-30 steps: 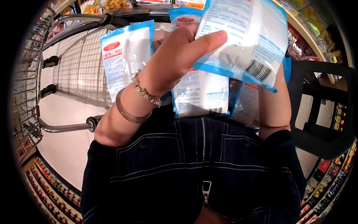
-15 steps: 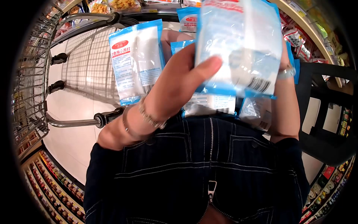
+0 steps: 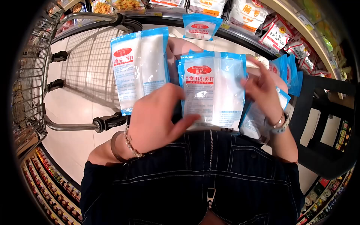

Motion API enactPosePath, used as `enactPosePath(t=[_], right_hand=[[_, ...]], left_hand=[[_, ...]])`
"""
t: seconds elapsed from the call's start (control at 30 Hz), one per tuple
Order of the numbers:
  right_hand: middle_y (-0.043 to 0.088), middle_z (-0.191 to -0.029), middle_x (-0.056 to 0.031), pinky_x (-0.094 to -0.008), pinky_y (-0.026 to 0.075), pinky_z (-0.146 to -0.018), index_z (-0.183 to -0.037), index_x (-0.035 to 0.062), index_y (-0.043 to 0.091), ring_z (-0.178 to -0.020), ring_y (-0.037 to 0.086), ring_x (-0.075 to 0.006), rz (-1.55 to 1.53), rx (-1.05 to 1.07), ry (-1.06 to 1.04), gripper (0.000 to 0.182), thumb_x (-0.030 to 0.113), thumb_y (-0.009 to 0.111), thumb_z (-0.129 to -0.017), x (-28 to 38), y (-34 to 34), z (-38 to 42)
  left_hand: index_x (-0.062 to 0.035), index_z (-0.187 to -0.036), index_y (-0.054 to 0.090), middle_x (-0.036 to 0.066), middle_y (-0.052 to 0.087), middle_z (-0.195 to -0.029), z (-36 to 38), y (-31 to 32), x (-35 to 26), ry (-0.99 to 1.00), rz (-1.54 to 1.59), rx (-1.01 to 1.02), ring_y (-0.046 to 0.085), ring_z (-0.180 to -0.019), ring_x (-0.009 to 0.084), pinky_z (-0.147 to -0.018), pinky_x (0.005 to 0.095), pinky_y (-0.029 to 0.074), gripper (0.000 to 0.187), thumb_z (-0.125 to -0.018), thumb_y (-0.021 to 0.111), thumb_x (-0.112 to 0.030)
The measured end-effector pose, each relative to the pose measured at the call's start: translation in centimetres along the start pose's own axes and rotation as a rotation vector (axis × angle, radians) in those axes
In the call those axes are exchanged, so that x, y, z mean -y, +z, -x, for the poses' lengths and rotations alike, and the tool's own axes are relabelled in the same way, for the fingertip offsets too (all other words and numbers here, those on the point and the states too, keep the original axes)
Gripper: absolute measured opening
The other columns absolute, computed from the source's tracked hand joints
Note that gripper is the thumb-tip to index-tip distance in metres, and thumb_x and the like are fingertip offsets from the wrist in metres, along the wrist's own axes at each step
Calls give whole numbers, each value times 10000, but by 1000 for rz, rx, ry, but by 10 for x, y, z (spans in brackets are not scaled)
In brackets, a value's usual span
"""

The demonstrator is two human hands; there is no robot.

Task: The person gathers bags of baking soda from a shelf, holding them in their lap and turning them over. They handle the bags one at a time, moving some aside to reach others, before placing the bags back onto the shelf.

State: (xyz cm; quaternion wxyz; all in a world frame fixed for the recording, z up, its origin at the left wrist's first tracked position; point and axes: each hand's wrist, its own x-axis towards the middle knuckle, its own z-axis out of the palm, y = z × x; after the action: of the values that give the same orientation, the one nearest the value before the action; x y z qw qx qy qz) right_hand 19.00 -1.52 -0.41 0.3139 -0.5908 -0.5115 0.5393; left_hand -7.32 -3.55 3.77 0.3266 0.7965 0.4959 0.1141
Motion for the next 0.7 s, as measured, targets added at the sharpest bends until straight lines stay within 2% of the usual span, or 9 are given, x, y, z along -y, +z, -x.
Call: enactPosePath(t=[0.1, 0.2, 0.27, 0.33, 0.37, 0.47, 0.5, 0.57, 0.7], right_hand=[[527, -540, -13, -200, 358, -432, -1168, 47, 432, -499, 476, -59, 137, -223, -263, 416, 213, 581, -817, -7, -16, -75], [589, -625, -68, -229, 440, -457, -1189, 32, 420, -522, 547, -108, 422, 90, -162, 442, 203, 569, -811, -2, -11, -159], [566, -638, -44, -214, 424, -431, -1289, 89, 320, -495, 507, -86, 461, 148, 14, 534, 179, 554, -817, -9, 8, -198], [570, -660, -61, -240, 428, -386, -1307, 84, 269, -481, 523, -97, 580, 176, -40, 681, 270, 628, -760, -29, 19, -233], [566, -656, -68, -237, 418, -364, -1276, 93, 303, -466, 519, -101, 612, 148, -181, 675, 320, 646, -741, -48, 20, -251], [574, -597, -58, -242, 430, -375, -1000, 86, 454, -458, 539, -113, 322, 134, 33, 301, 250, 606, -800, -61, 30, -263], [572, -593, -52, -239, 420, -363, -882, 87, 492, -446, 533, -99, 375, 98, -27, 219, 244, 615, -792, -68, 33, -264], [632, -682, -83, -310, 474, -505, -757, 50, 520, -564, 614, -170, 514, 118, -85, 140, 156, 609, -749, -63, 26, -257], [563, -617, -134, -363, 434, -543, -747, 41, 503, -609, 554, -299, 734, -185, -465, 197, 193, 628, -742, -48, 9, -236]], left_hand=[[-117, -1065, 510, 116, 530, -1130, -25, 13, -3, 738, -18, -17, 511, -1056, 245, -902, 415, 370, 439, -667, 684, -180], [-194, -1111, 515, 53, 409, -1289, -42, 53, 1, 812, -125, 61, 344, -1221, 224, -1026, 468, 177, 460, -674, 655, -220], [-220, -1133, 507, 29, 395, -1302, -47, 62, 2, 803, -103, 91, 334, -1226, 215, -1024, 460, 182, 468, -684, 638, -243], [-229, -1137, 505, 30, 398, -1299, -48, 62, 2, 823, -88, 105, 345, -1218, 214, -1010, 458, 215, 487, -672, 647, -248], [-231, -1138, 505, 30, 398, -1298, -48, 61, 2, 811, -121, 102, 346, -1217, 214, -1003, 461, 227, 494, -667, 653, -247], [-230, -1147, 500, 32, 402, -1294, -51, 56, 1, 798, -129, 128, 354, -1209, 221, -968, 478, 277, 533, -647, 684, -233], [-217, -1140, 503, 38, 406, -1287, -52, 55, 0, 800, -124, 131, 354, -1208, 220, -970, 473, 278, 523, -648, 682, -233], [-192, -1125, 508, 50, 416, -1272, -52, 53, 0, 790, -121, 136, 356, -1207, 218, -974, 463, 281, 505, -652, 679, -234], [-212, -1112, 534, 30, 430, -1266, -49, 54, -2, 771, -76, 139, 382, -1185, 226, -955, 500, 296, 514, -625, 699, -194]])
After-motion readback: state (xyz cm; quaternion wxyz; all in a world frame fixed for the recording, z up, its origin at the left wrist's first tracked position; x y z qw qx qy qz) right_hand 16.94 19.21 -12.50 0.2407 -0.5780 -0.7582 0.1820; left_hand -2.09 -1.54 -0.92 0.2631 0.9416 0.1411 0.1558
